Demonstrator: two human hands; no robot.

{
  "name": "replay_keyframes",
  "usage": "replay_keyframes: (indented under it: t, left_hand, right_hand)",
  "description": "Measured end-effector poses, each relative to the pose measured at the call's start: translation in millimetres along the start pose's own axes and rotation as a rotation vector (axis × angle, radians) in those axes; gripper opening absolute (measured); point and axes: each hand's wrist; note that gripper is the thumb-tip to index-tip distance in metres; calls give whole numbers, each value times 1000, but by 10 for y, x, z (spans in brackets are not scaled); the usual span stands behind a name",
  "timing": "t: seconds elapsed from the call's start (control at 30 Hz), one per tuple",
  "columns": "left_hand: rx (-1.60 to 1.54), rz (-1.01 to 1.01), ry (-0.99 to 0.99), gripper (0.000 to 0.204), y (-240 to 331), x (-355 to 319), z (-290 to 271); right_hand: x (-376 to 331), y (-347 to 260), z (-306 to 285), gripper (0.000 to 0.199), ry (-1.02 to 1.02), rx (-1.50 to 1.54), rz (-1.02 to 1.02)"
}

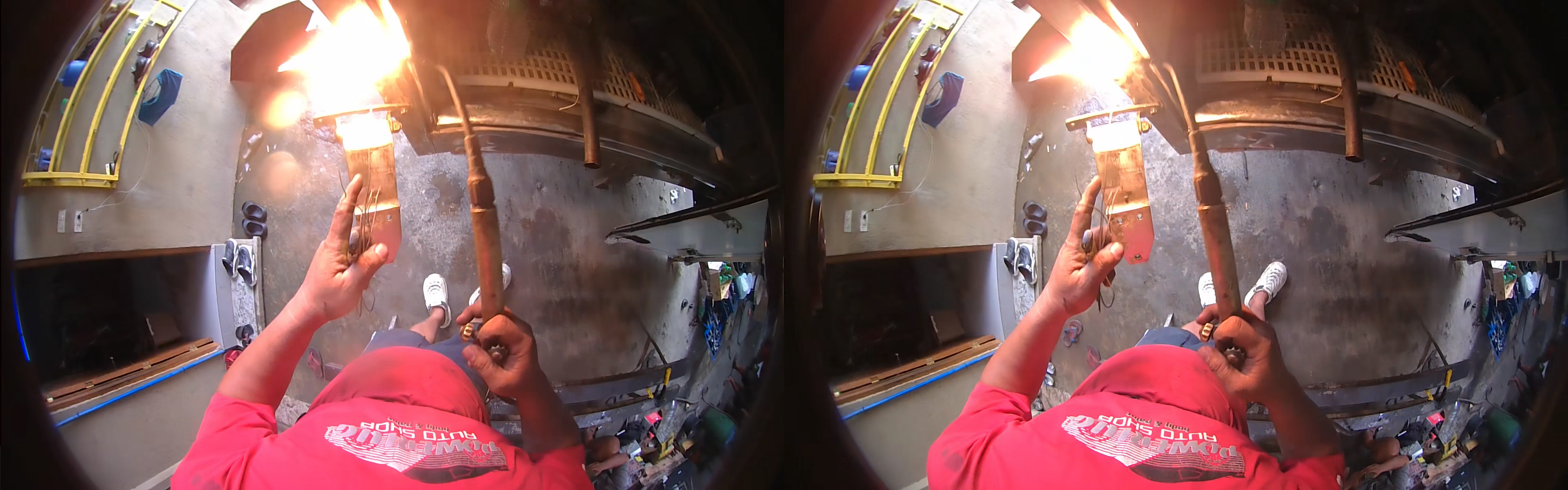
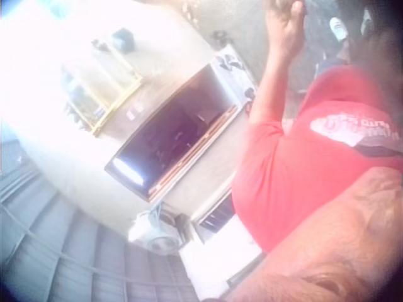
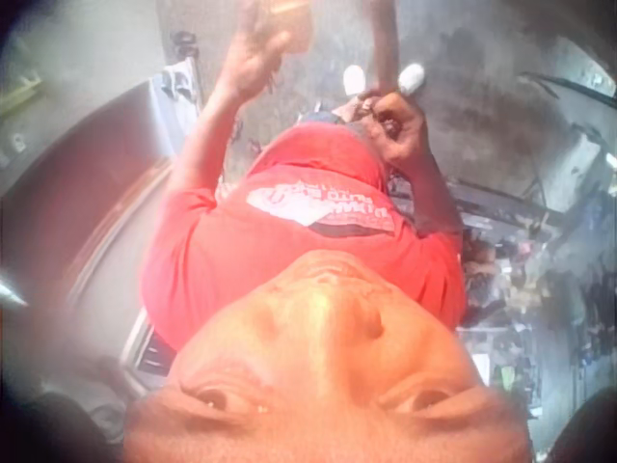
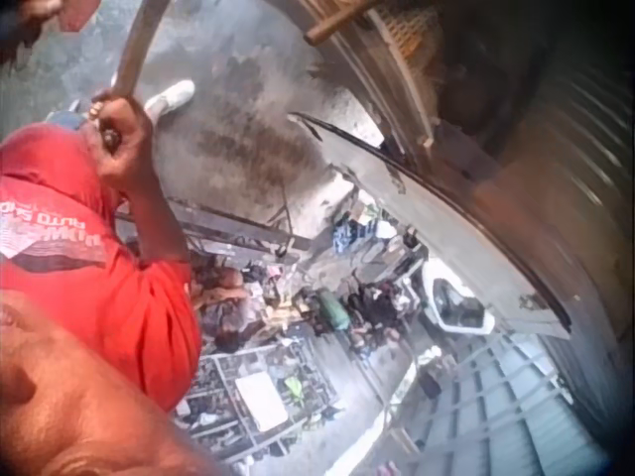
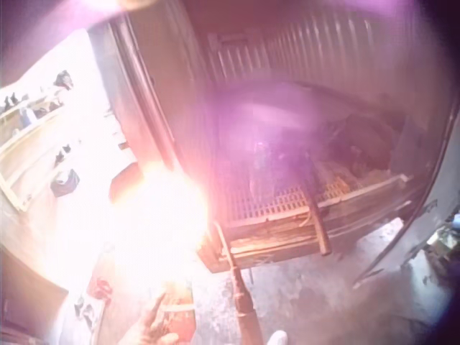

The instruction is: The person walks through a cluttered auto repair shop and approaches a metal frame. They use a welding torch to heat and weld a metal rod attached to the frame, creating sparks. The person briefly pours liquid from a green bottle onto the hot metal before resuming welding.

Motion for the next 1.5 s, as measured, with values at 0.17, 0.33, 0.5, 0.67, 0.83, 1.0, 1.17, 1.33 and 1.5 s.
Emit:
replay_keyframes:
  t: [0.17, 0.33, 0.5, 0.67, 0.83, 1.0, 1.17, 1.33, 1.5]
  left_hand:
    - [-90, 20, 103, 82, 44, 279, 56]
    - [-160, 174, 102, 77, 108, 488, 35]
    - [-53, 415, 87, 75, -260, 701, -56]
    - [-104, 402, 78, 76, -168, 709, 19]
    - [-87, 422, 75, 76, -188, 712, -13]
    - [-91, 422, 82, 76, -217, 721, -8]
    - [-23, 425, 113, 74, -236, 741, -70]
    - [-128, 382, 114, 70, -56, 722, 41]
    - [-80, 355, 84, 70, -81, 697, -13]
  right_hand:
    - [142, 114, 50, 19, 15, -61, 5]
    - [236, 156, 90, 19, 49, -162, -74]
    - [277, 158, 98, 21, 86, -289, -112]
    - [295, 109, 163, 22, 82, -299, -86]
    - [329, 100, 166, 22, 86, -369, -141]
    - [341, 115, 175, 23, 112, -409, -93]
    - [371, 118, 211, 23, 111, -414, -92]
    - [391, 163, 194, 21, 131, -417, -106]
    - [376, 184, 182, 20, 131, -420, -99]
Point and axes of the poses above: each hand's wrist, its own x-axis towards the middle knuckle, its own z-axis out of the palm, y = z × x, and after that the axes turned 5 degrees about x, right-handed
